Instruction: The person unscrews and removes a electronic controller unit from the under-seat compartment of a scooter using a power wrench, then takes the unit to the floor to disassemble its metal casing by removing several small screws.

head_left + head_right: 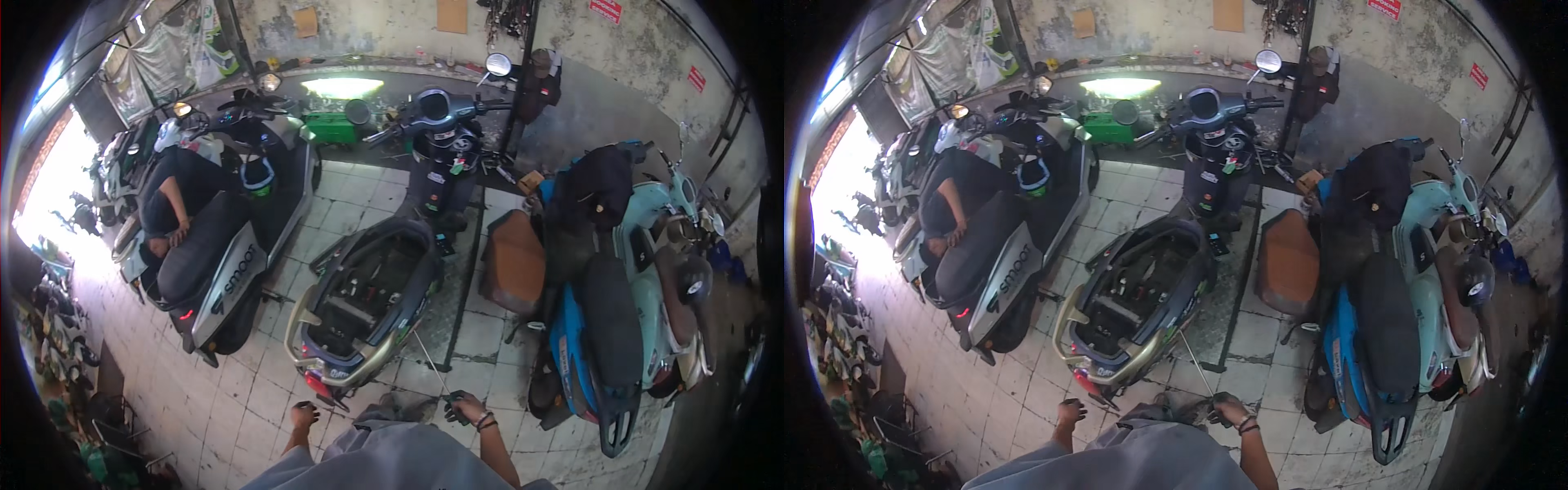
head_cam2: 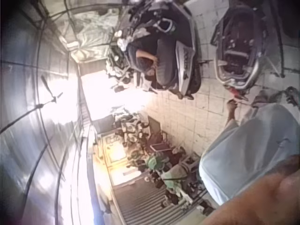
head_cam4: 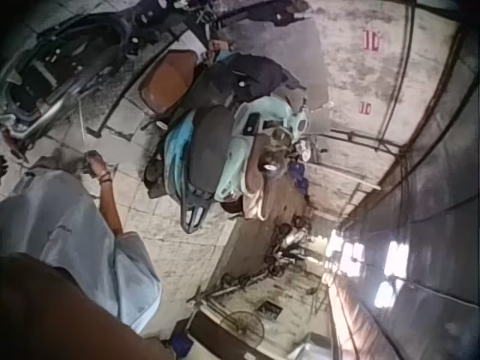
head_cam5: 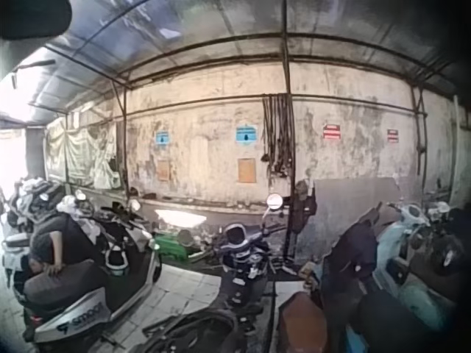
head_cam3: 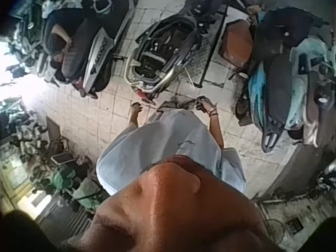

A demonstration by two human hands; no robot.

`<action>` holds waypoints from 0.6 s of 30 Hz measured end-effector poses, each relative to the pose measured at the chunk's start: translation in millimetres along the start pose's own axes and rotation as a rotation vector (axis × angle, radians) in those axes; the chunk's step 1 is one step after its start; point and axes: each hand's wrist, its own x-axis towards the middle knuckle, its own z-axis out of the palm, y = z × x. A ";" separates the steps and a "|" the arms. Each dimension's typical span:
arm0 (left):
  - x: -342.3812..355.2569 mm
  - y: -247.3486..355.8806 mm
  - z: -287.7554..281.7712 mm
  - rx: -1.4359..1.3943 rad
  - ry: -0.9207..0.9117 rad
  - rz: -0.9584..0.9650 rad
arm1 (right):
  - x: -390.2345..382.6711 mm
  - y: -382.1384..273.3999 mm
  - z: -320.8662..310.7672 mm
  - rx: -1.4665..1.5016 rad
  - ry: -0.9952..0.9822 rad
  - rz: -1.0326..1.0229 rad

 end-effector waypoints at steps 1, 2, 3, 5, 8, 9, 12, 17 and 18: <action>4.7 1.8 7.2 -0.003 0.000 -0.009 | 18.6 0.9 -0.3 -0.174 0.114 -0.060; 14.4 10.4 5.8 -0.025 0.052 0.098 | 34.0 -0.7 0.4 -0.356 0.220 -0.114; -14.6 -4.3 8.2 -0.040 0.109 0.163 | 2.6 0.3 -5.1 -0.382 0.224 -0.061; -31.3 36.7 37.8 -0.054 0.128 0.339 | -15.2 -29.3 2.2 -0.196 0.237 -0.165; -33.3 129.5 91.3 -0.037 0.095 0.455 | -1.7 -85.7 33.6 -0.138 0.251 -0.247; -32.0 152.0 103.7 0.006 0.091 0.502 | 5.8 -108.6 38.8 -0.142 0.236 -0.224; 11.8 173.8 126.8 -0.037 0.225 0.526 | 49.2 -145.2 24.8 -0.188 0.303 -0.255; 62.4 232.8 152.7 0.129 0.362 0.591 | 102.4 -224.3 8.9 -0.367 0.399 -0.406; 74.8 249.0 167.1 0.224 0.279 0.607 | 121.8 -227.7 -21.2 -0.468 0.438 -0.541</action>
